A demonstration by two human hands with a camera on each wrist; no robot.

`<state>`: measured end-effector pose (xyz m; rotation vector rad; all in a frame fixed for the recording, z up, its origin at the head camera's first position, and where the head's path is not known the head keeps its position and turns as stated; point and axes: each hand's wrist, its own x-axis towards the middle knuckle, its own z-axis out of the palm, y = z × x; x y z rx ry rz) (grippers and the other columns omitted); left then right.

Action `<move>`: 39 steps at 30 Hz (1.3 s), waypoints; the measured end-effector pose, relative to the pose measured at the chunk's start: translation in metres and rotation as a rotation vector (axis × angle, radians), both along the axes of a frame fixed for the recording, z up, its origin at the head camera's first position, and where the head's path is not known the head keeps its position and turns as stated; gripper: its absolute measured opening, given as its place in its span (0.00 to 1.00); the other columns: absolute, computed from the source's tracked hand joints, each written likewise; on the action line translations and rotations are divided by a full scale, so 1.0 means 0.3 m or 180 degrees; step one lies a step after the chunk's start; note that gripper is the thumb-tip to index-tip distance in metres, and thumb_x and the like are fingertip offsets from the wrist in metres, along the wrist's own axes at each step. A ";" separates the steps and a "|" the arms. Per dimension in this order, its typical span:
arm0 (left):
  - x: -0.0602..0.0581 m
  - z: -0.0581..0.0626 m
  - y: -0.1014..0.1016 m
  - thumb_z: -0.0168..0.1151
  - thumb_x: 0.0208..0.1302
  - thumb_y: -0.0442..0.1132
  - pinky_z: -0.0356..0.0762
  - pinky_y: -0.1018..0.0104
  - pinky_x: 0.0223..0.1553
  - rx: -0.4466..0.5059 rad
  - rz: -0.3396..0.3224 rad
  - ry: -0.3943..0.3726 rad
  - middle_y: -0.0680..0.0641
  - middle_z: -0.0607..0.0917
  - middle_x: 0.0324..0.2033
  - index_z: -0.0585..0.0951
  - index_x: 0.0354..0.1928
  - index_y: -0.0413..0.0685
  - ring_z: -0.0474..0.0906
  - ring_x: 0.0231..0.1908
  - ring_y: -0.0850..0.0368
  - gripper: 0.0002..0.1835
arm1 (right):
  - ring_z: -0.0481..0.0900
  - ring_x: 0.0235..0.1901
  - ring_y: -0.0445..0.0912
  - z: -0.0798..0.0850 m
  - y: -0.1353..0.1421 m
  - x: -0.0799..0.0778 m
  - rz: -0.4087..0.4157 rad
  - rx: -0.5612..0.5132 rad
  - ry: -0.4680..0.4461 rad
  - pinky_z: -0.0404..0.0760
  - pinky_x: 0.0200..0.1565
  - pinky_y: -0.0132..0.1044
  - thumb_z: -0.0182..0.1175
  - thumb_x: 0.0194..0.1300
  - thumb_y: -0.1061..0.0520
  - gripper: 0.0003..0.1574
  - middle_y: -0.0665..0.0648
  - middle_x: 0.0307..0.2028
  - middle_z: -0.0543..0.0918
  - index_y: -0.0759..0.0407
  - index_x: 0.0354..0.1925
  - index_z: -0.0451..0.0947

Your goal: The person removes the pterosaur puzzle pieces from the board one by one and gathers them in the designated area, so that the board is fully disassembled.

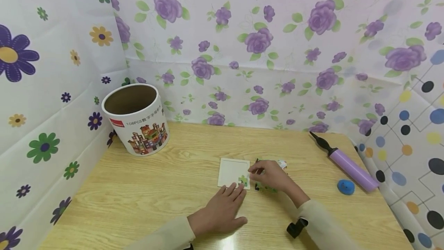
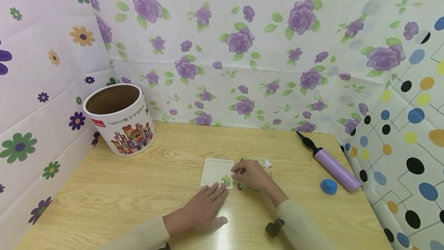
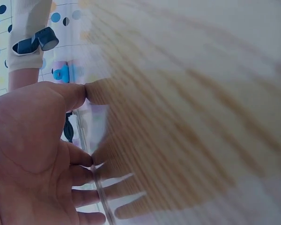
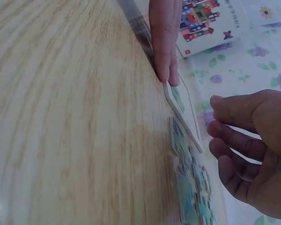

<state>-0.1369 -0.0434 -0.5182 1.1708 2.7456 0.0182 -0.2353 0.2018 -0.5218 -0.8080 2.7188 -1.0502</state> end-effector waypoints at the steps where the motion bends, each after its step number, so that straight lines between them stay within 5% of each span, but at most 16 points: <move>1: 0.001 0.000 0.000 0.42 0.77 0.67 0.58 0.47 0.74 0.0009 -0.0003 -0.0002 0.43 0.55 0.80 0.57 0.80 0.44 0.52 0.78 0.44 0.43 | 0.83 0.40 0.38 -0.004 -0.008 -0.003 0.0009 0.0007 -0.0028 0.83 0.42 0.35 0.67 0.70 0.51 0.13 0.45 0.42 0.87 0.53 0.49 0.88; 28: 0.004 0.001 -0.001 0.40 0.77 0.67 0.58 0.47 0.74 -0.0004 -0.0036 0.0066 0.43 0.56 0.79 0.57 0.80 0.43 0.52 0.78 0.44 0.43 | 0.82 0.41 0.41 -0.011 -0.074 -0.020 0.0244 0.0399 -0.0006 0.82 0.42 0.39 0.69 0.68 0.53 0.13 0.49 0.47 0.86 0.52 0.51 0.88; 39: 0.007 0.005 -0.006 0.41 0.77 0.66 0.59 0.48 0.74 0.0069 -0.0036 0.0008 0.42 0.56 0.79 0.57 0.80 0.42 0.52 0.78 0.43 0.43 | 0.80 0.38 0.39 -0.008 -0.094 -0.021 0.0334 0.0637 0.0277 0.80 0.40 0.38 0.73 0.64 0.52 0.12 0.49 0.45 0.86 0.53 0.46 0.90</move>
